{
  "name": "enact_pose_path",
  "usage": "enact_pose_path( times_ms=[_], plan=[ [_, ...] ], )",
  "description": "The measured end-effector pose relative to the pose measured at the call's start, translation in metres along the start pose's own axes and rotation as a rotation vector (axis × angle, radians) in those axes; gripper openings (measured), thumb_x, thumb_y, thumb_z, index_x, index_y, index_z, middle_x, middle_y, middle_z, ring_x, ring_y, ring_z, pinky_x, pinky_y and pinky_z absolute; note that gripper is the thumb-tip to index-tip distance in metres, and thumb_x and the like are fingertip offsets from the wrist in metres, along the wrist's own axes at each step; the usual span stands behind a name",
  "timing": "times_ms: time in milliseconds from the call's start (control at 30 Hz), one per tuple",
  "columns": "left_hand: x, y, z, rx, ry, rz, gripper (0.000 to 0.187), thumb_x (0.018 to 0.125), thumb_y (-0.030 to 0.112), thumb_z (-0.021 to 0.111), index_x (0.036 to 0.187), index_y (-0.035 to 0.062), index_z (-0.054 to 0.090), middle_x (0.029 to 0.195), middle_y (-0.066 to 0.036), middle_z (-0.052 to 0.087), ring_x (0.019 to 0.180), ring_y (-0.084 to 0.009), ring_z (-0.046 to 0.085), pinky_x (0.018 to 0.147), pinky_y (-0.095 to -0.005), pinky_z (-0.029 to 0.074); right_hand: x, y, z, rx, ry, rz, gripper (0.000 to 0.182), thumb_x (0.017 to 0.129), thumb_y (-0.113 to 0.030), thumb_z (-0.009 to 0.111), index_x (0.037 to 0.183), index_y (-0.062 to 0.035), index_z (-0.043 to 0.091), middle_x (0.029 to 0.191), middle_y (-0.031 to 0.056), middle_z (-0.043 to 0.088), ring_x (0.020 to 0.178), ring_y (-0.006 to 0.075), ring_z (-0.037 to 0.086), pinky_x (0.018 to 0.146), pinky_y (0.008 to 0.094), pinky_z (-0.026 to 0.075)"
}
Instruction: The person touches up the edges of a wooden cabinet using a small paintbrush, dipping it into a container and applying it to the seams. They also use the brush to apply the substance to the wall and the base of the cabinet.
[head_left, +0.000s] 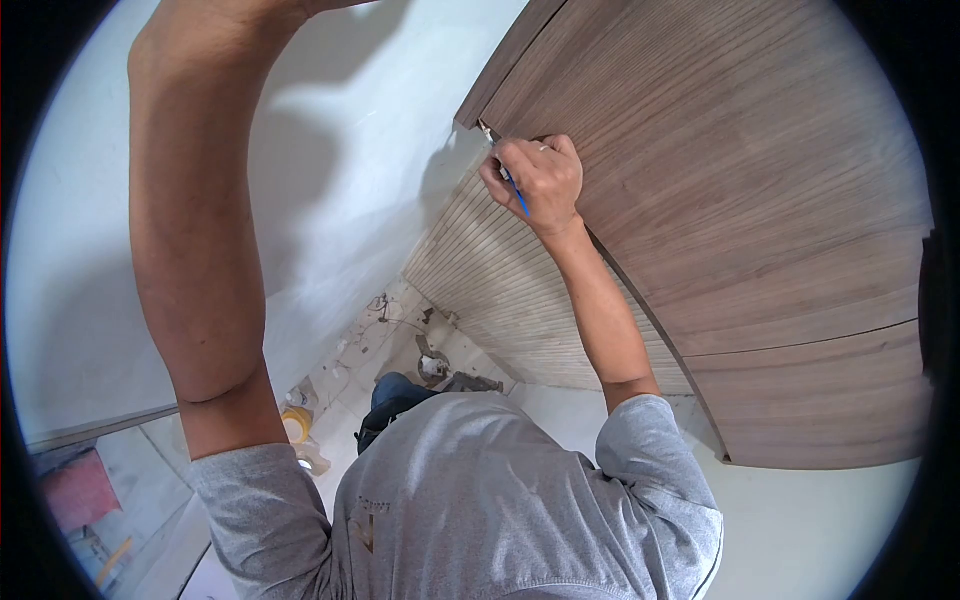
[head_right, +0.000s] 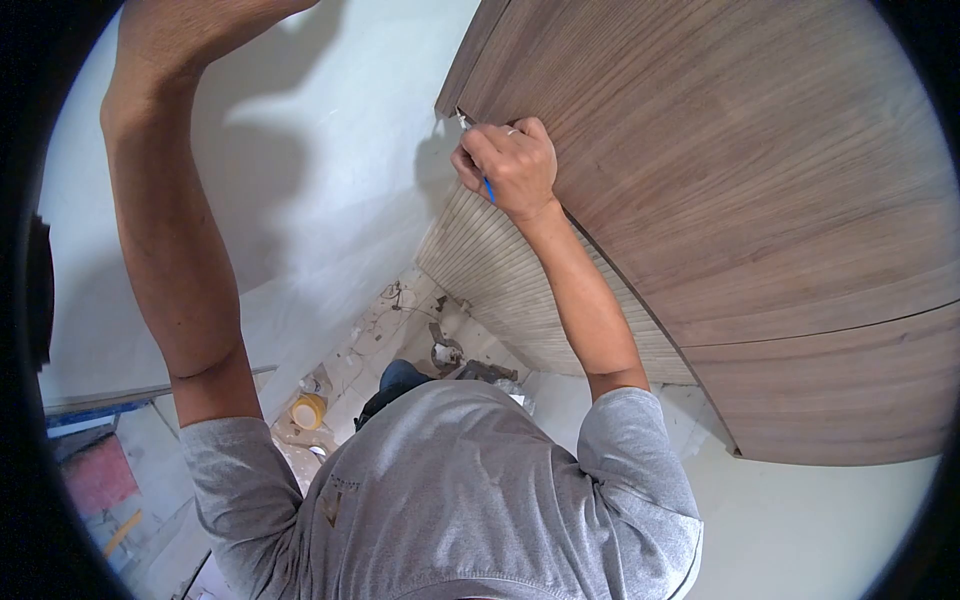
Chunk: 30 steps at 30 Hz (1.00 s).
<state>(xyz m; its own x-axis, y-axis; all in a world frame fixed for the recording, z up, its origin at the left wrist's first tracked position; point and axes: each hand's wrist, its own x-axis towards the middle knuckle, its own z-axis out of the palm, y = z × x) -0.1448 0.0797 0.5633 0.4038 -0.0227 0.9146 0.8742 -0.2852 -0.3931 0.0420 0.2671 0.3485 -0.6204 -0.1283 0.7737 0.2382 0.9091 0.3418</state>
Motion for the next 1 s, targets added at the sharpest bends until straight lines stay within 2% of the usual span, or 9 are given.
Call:
enact_pose_path(
  times_ms=[100, 233, 300, 400, 533, 733, 833, 933, 1000],
  plan=[
    [0.004, 0.001, -0.010, -0.195, -0.051, -0.086, 0.010, 0.072, -0.004, 0.056, 0.072, -0.0021, 0.066, 0.051, -0.001, 0.050, 0.043, -0.0041, 0.042, 0.038, -0.0210, 0.027, 0.000, 0.000, 0.001, 0.019, 0.060, 0.013, 0.020, 0.071, -0.006, 0.076, 0.074, -0.0153, 0.059, 0.060, -0.0054, 0.061, 0.050, 0.0118, 0.050, 0.059, 0.0288, 0.036],
    [-0.002, -0.003, -0.004, -0.046, -0.035, 0.019, 0.010, 0.072, -0.004, 0.056, 0.072, -0.0019, 0.066, 0.051, -0.001, 0.050, 0.042, -0.0039, 0.041, 0.038, -0.0212, 0.026, 0.000, 0.000, 0.003, 0.031, 0.058, 0.008, 0.019, 0.070, -0.005, 0.075, 0.073, -0.0152, 0.059, 0.059, -0.0050, 0.061, 0.049, 0.0120, 0.051, 0.058, 0.0292, 0.036],
    [0.000, 0.000, -0.003, -0.009, -0.036, 0.000, 0.010, 0.072, -0.004, 0.056, 0.071, -0.0017, 0.066, 0.050, 0.000, 0.049, 0.042, -0.0037, 0.040, 0.038, -0.0212, 0.026, 0.004, -0.003, -0.004, 0.034, -0.003, 0.009, 0.020, 0.069, -0.004, 0.076, 0.073, -0.0150, 0.060, 0.059, -0.0045, 0.061, 0.049, 0.0122, 0.052, 0.057, 0.0295, 0.036],
    [0.003, 0.001, -0.006, -0.141, -0.033, -0.072, 0.010, 0.072, -0.004, 0.056, 0.071, -0.0014, 0.066, 0.050, 0.000, 0.049, 0.042, -0.0034, 0.040, 0.038, -0.0213, 0.026, 0.002, -0.002, -0.004, 0.036, -0.033, 0.016, 0.019, 0.068, -0.004, 0.076, 0.072, -0.0148, 0.061, 0.060, -0.0039, 0.062, 0.049, 0.0129, 0.054, 0.057, 0.0291, 0.039],
    [0.004, 0.003, -0.011, -0.224, -0.054, -0.125, 0.010, 0.072, -0.004, 0.056, 0.071, -0.0014, 0.066, 0.050, 0.000, 0.049, 0.042, -0.0032, 0.041, 0.038, -0.0210, 0.026, 0.004, 0.002, -0.004, 0.115, 0.120, 0.060, 0.016, 0.069, -0.006, 0.078, 0.074, -0.0141, 0.065, 0.061, -0.0040, 0.064, 0.051, 0.0122, 0.057, 0.060, 0.0279, 0.044],
    [0.004, 0.007, -0.011, -0.065, -0.056, -0.090, 0.010, 0.071, -0.003, 0.056, 0.072, -0.0010, 0.066, 0.051, -0.002, 0.051, 0.042, -0.0052, 0.041, 0.038, -0.0219, 0.026, 0.021, 0.009, -0.015, 0.011, 0.182, 0.023, 0.018, 0.071, -0.008, 0.081, 0.079, -0.0136, 0.066, 0.066, -0.0046, 0.068, 0.056, 0.0097, 0.062, 0.061, 0.0272, 0.045],
    [0.005, 0.004, -0.012, -0.094, -0.059, -0.090, 0.009, 0.071, -0.002, 0.057, 0.073, -0.0016, 0.066, 0.052, -0.004, 0.052, 0.043, -0.0078, 0.043, 0.040, -0.0239, 0.030, 0.021, 0.010, -0.011, -0.013, 0.180, 0.025, 0.020, 0.072, -0.008, 0.082, 0.080, -0.0141, 0.065, 0.069, -0.0051, 0.070, 0.057, 0.0087, 0.063, 0.061, 0.0272, 0.044],
    [0.000, -0.005, -0.001, -0.160, 0.047, -0.012, 0.008, 0.072, -0.002, 0.058, 0.074, -0.0024, 0.066, 0.056, -0.006, 0.054, 0.046, -0.0106, 0.048, 0.044, -0.0260, 0.036, 0.021, 0.008, -0.010, -0.036, 0.174, 0.037, 0.021, 0.071, -0.008, 0.082, 0.078, -0.0142, 0.064, 0.070, -0.0053, 0.071, 0.057, 0.0085, 0.063, 0.061, 0.0274, 0.043],
    [-0.003, -0.012, 0.004, -0.263, 0.066, -0.056, 0.007, 0.072, -0.002, 0.059, 0.075, -0.0027, 0.066, 0.058, -0.007, 0.056, 0.049, -0.0122, 0.051, 0.047, -0.0268, 0.039, 0.021, 0.009, -0.010, -0.035, 0.180, 0.034, 0.020, 0.070, -0.006, 0.081, 0.076, -0.0140, 0.063, 0.070, -0.0051, 0.071, 0.057, 0.0090, 0.062, 0.060, 0.0273, 0.042]
  ],
)
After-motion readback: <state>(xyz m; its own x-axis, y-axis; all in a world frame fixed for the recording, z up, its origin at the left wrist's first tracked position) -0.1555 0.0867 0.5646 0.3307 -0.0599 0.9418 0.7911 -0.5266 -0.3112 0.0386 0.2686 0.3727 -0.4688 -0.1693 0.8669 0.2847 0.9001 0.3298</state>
